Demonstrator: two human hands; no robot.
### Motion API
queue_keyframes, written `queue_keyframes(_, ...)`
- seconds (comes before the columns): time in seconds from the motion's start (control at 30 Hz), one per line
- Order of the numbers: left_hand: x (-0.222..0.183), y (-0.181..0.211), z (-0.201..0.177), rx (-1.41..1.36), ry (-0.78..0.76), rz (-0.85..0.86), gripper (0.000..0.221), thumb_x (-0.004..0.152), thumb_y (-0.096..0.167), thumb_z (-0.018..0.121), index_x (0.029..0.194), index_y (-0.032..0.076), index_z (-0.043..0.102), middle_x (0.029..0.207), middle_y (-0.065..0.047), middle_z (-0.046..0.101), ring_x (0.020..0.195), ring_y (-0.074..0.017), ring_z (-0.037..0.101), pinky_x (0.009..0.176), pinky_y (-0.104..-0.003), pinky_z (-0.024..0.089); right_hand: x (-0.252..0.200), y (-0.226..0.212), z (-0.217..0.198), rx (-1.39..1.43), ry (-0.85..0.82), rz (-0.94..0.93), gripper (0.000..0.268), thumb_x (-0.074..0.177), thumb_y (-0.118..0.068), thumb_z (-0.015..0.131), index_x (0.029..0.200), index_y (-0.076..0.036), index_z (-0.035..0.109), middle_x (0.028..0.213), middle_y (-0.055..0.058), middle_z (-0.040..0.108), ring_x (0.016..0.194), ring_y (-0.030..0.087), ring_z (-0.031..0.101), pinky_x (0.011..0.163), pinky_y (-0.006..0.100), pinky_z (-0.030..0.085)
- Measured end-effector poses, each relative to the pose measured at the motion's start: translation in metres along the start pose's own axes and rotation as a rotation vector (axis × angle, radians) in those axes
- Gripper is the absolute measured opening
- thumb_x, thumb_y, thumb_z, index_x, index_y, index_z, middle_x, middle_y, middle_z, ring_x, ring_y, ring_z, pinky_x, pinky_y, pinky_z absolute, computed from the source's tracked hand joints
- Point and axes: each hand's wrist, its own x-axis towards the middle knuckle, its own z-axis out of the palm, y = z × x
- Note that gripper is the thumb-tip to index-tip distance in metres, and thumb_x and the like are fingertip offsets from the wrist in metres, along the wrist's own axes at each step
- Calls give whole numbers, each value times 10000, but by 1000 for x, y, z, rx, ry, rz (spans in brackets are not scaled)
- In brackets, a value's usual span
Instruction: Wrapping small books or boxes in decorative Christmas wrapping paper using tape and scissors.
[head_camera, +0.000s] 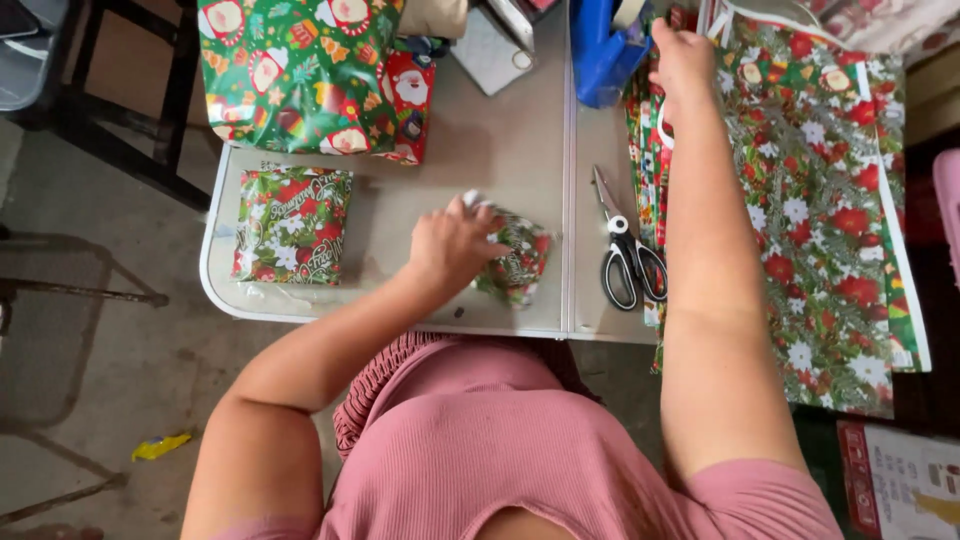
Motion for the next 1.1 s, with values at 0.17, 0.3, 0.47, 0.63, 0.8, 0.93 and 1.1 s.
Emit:
queue_keyframes(0.17, -35, -7, -1, 141, 35, -170, 654, 856, 820, 603, 936, 173, 646, 815, -69, 682, 689, -304, 699, 541, -425, 515, 60, 24, 29, 236, -91, 83, 149, 894, -243, 774, 978, -158, 686, 983, 7, 799, 815, 123, 725, 723, 263, 562)
queue_keyframes(0.3, -50, -11, -23, 128, 391, 191, 360, 916, 494, 699, 1010, 169, 575, 1017, -83, 555, 874, -292, 544, 730, -410, 446, 38, 18, 15, 367, -58, -68, 209, 805, -32, 691, 754, -204, 585, 754, -57, 659, 678, 112, 481, 649, 301, 356)
queue_keyframes(0.47, -59, -11, -12, 31, 344, 170, 315, 966, 348, 608, 1249, 225, 673, 994, -80, 553, 815, -329, 529, 635, -453, 456, -9, 13, -11, 350, -52, -139, 199, 961, -177, 656, 876, -226, 483, 792, -78, 515, 745, 73, 397, 838, 257, 355)
queue_keyframes(0.63, -63, -4, -14, 88, 386, 112, 271, 949, 361, 659, 1180, 220, 684, 947, -78, 541, 774, -313, 534, 611, -434, 465, -77, -13, -12, 434, -57, 147, 56, 1001, -76, 676, 946, -65, 671, 894, -3, 687, 757, 54, 612, 630, 179, 512)
queue_keyframes(0.8, -63, -1, -16, 63, 372, 84, 206, 967, 350, 642, 1089, 187, 672, 945, -85, 550, 782, -324, 548, 617, -450, 477, -70, 4, 5, 558, -138, 240, 69, 1031, -43, 606, 978, -2, 621, 882, 76, 655, 734, 132, 604, 630, 239, 539)
queue_keyframes(0.93, -64, 0, -17, 58, 392, 84, 237, 964, 357, 649, 1124, 183, 678, 947, -88, 555, 787, -324, 546, 620, -447, 475, -62, 9, 22, 684, -109, 293, 143, 997, -46, 645, 1100, 52, 654, 849, 94, 639, 673, 133, 575, 586, 230, 527)
queue_keyframes(1.1, -65, 0, -13, 34, 361, 77, 253, 976, 363, 630, 1132, 170, 671, 958, -94, 543, 793, -329, 538, 628, -450, 464, -45, 26, 36, 964, -112, 392, 172, 968, -65, 690, 1066, 73, 660, 814, 108, 599, 678, 147, 558, 585, 209, 524)
